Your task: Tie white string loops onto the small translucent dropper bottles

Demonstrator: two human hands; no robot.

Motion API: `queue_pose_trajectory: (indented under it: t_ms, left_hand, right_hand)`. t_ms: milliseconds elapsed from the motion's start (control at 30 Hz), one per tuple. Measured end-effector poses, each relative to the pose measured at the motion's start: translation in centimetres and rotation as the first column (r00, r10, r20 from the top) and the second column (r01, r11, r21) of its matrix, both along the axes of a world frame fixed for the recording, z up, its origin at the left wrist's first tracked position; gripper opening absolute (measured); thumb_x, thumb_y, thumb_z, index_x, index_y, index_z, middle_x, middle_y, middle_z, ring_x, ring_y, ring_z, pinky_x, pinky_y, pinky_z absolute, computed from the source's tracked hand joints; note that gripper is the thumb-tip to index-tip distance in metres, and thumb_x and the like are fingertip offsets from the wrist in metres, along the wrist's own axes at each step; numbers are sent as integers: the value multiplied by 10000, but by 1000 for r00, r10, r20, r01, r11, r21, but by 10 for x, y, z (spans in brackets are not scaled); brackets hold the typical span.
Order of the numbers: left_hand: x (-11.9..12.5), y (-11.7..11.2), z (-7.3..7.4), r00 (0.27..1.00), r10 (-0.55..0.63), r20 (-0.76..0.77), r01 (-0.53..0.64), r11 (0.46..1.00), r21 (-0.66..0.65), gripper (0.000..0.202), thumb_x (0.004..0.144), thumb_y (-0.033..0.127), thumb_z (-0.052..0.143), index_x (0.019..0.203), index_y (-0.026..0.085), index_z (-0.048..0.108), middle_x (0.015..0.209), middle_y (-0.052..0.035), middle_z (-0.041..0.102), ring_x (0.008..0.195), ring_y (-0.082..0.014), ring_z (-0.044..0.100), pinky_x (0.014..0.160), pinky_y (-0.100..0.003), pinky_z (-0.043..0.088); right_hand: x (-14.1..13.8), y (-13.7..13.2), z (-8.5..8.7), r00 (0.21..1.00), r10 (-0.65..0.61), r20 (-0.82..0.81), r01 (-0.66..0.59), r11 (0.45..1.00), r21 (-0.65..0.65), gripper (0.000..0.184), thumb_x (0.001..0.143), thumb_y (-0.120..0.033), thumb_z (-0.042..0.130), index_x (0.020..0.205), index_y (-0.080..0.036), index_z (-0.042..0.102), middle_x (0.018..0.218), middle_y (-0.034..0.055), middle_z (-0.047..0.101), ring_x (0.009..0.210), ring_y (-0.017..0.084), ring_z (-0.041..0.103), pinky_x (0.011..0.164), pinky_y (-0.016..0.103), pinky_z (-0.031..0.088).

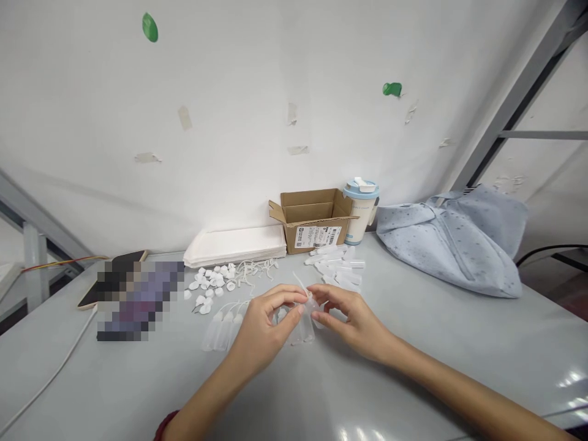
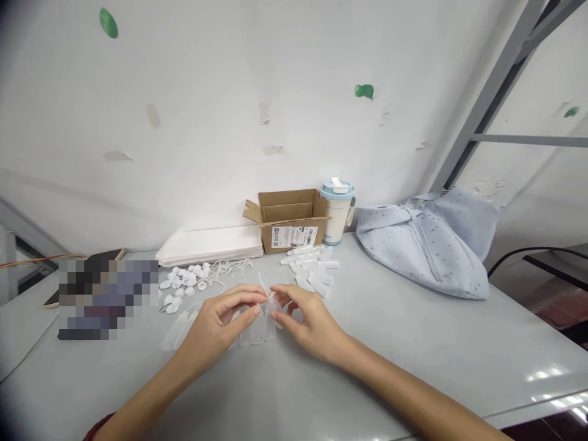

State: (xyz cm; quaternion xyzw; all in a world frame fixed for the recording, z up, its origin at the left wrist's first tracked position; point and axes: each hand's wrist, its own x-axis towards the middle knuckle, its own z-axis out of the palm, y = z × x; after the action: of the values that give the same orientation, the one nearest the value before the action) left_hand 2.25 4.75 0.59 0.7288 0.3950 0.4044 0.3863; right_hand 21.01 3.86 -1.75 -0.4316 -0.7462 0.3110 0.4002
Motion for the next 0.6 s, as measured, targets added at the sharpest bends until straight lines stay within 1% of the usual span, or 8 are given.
queue_pose_trajectory:
  t_ms: [133, 300, 433, 500, 600]
  left_hand:
    - [-1, 0, 0, 999, 1, -40, 1, 998, 58, 163, 794, 203, 526, 825, 211, 686, 984, -55, 656, 935, -203, 602, 843, -330, 483]
    - [0, 0, 0, 999, 0, -45, 3, 997, 75, 149, 802, 201, 526, 815, 207, 675, 958, -50, 646, 899, -188, 601, 810, -300, 480]
    - [2, -1, 0, 1000, 3, -23, -3, 1000, 12, 153, 814, 256, 529, 744, 187, 646, 857, -49, 658, 815, -178, 607, 756, -284, 487]
    - [4, -1, 0, 1000, 30, -7, -30, 998, -56, 153, 803, 292, 550, 734, 181, 630, 812, -42, 663, 780, -175, 614, 722, -275, 495]
    - [5, -1, -1, 998, 59, 16, -56, 984, -170, 157, 771, 334, 594, 768, 178, 611, 791, -32, 669, 758, -174, 630, 688, -265, 507]
  right_hand:
    - [0, -1, 1, 1000, -3, -18, 2, 999, -37, 313, 837, -276, 558, 1145, -220, 548, 965, 52, 629, 834, 163, 603, 659, 282, 512]
    - [-1, -2, 2, 998, -4, -61, 0, 998, -66, 258, 832, -281, 567, 1083, -220, 559, 964, 44, 616, 865, 163, 591, 734, 310, 510]
    - [-1, -3, 4, 998, 5, -60, -7, 1000, -30, 215, 823, -277, 579, 1026, -208, 570, 934, 42, 617, 825, 157, 585, 716, 305, 510]
    - [-2, -4, 4, 999, 17, -49, -17, 1000, 9, 200, 824, -272, 579, 1012, -206, 571, 921, 41, 620, 800, 151, 582, 701, 297, 512]
    - [-3, -5, 3, 999, 32, -40, -29, 998, 58, 195, 826, -262, 579, 1013, -207, 570, 909, 37, 623, 775, 142, 578, 688, 288, 515]
